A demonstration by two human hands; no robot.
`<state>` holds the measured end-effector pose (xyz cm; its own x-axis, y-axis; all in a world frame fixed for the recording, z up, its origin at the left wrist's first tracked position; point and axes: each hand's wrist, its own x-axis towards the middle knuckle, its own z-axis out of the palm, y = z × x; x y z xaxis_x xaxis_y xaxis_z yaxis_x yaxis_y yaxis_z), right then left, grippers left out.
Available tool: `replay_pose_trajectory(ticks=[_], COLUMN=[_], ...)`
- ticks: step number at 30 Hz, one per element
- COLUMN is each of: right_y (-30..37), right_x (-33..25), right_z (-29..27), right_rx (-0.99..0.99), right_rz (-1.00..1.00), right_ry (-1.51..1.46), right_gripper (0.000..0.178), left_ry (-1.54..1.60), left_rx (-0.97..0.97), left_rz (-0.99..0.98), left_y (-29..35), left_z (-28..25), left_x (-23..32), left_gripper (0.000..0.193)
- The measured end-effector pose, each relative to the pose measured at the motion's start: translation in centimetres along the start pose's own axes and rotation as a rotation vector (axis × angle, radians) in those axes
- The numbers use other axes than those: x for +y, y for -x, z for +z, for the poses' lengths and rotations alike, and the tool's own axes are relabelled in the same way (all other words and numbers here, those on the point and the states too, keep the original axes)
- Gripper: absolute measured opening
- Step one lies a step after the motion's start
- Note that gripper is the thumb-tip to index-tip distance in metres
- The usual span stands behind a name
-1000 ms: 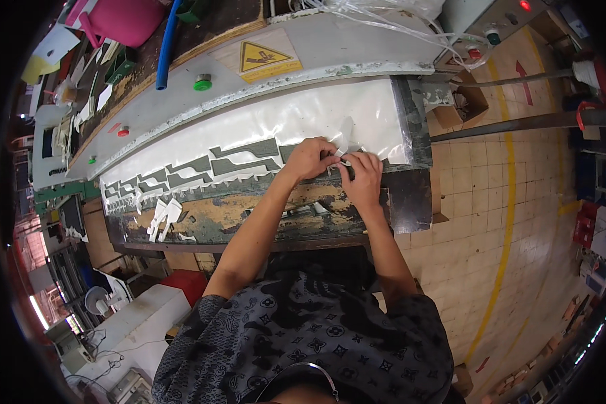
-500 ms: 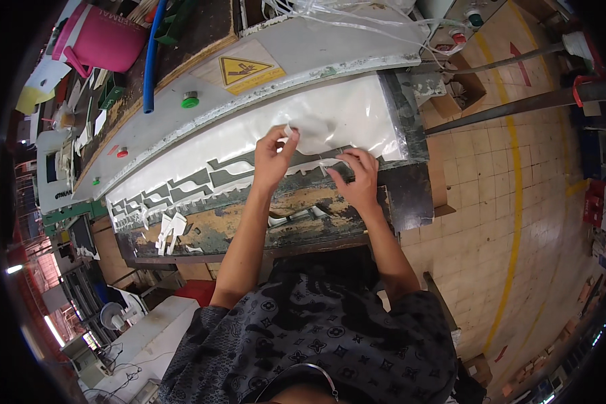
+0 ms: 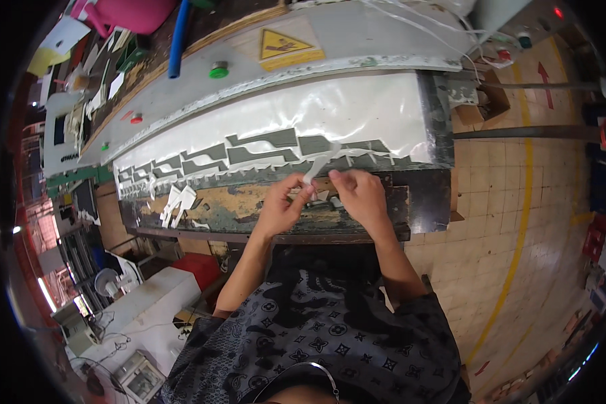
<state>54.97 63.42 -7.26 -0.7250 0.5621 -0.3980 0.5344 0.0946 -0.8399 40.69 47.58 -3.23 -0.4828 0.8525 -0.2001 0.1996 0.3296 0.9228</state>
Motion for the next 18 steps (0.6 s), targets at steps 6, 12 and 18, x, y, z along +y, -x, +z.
replay_pose_trajectory(ticks=[6, 12, 18], right_y=[1.6, 3.3, 4.5], right_x=[2.9, 3.3, 1.0], right_z=[3.7, 6.5, 6.7], right_rx=[-0.154, 0.067, 0.143], right_rz=[-0.087, -0.038, 0.062], right_ry=[-0.389, -0.904, -1.261], right_gripper=[0.039, 0.030, 0.039], left_ry=[-0.190, -0.430, -0.713], left_rx=[-0.244, -0.075, -0.180], left_rz=[0.014, 0.051, -0.092], left_y=[3.2, 6.0, 7.5], left_z=[0.9, -1.6, -8.3], left_x=[-0.5, -1.8, -9.5], left_gripper=[0.017, 0.040, 0.061])
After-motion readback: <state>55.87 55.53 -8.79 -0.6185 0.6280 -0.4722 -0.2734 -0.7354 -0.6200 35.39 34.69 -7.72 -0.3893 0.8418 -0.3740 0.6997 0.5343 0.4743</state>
